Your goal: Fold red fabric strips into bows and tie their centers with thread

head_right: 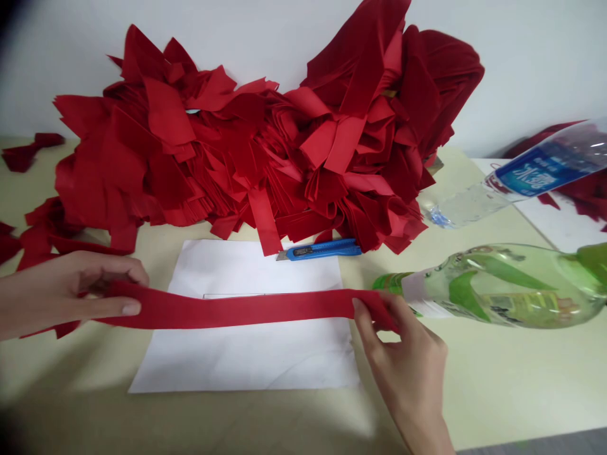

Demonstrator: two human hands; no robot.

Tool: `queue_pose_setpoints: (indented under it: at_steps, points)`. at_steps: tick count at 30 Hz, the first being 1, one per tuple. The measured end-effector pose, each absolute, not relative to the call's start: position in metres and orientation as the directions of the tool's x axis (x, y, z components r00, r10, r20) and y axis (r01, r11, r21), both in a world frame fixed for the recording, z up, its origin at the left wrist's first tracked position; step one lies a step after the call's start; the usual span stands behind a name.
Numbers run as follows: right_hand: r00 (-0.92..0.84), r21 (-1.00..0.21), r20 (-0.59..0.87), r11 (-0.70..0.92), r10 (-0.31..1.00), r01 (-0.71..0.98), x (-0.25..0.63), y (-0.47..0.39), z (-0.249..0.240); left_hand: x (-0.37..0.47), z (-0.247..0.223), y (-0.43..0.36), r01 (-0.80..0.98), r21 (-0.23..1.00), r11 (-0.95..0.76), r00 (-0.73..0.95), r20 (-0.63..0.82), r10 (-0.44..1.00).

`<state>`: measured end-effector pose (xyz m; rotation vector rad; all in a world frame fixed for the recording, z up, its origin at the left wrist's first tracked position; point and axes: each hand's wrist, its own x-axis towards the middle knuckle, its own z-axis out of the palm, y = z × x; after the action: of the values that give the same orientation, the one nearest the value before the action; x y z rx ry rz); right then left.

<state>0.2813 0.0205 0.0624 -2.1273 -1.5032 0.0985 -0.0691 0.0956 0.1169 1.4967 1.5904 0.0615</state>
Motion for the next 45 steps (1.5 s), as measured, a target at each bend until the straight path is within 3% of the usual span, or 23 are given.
queue_pose_setpoints:
  at_steps: [4, 9, 16, 23, 25, 30, 41, 45]
  points:
    - [0.283, -0.511, 0.217, -0.138, 0.934, 0.849, 0.269, 0.020, 0.061, -0.039, 0.112, 0.100, 0.723, 0.683, 0.105, 0.349, -0.492, 0.797]
    - [0.181, -0.597, 0.171, -0.044, 0.968, 0.801, 0.252, 0.018, 0.058, -0.003, 0.099, 0.095, 0.704, 0.710, -0.011, 0.436, -0.421, 0.795]
    - [0.187, -0.727, 0.088, -0.065, 0.978, 0.683, 0.247, 0.017, 0.065, 0.010, 0.116, 0.095, 0.790, 0.608, -0.077, 0.386, -0.396, 0.833]
    - [0.175, -0.740, 0.079, -0.060, 0.981, 0.670, 0.246, 0.017, 0.063, 0.026, 0.087, 0.080, 0.654, 0.730, -0.199, 0.592, -0.330, 0.735]
    - [0.174, -0.724, 0.085, -0.059, 0.981, 0.688, 0.247, 0.017, 0.062, 0.027, 0.076, 0.071, 0.658, 0.681, -0.320, 0.621, -0.251, 0.743]
    - [0.169, -0.703, 0.081, -0.064, 0.982, 0.708, 0.247, 0.019, 0.062, 0.020, 0.059, 0.055, 0.709, 0.409, -0.575, 0.667, -0.121, 0.736]
    - [0.148, -0.725, 0.082, -0.043, 0.986, 0.688, 0.244, 0.019, 0.061, 0.016, 0.052, 0.059, 0.768, 0.303, -0.564, 0.609, -0.073, 0.790]
    - [0.130, -0.693, 0.110, -0.017, 0.985, 0.721, 0.245, 0.018, 0.059, 0.018, 0.051, 0.051, 0.760, 0.210, -0.615, 0.625, 0.022, 0.780]
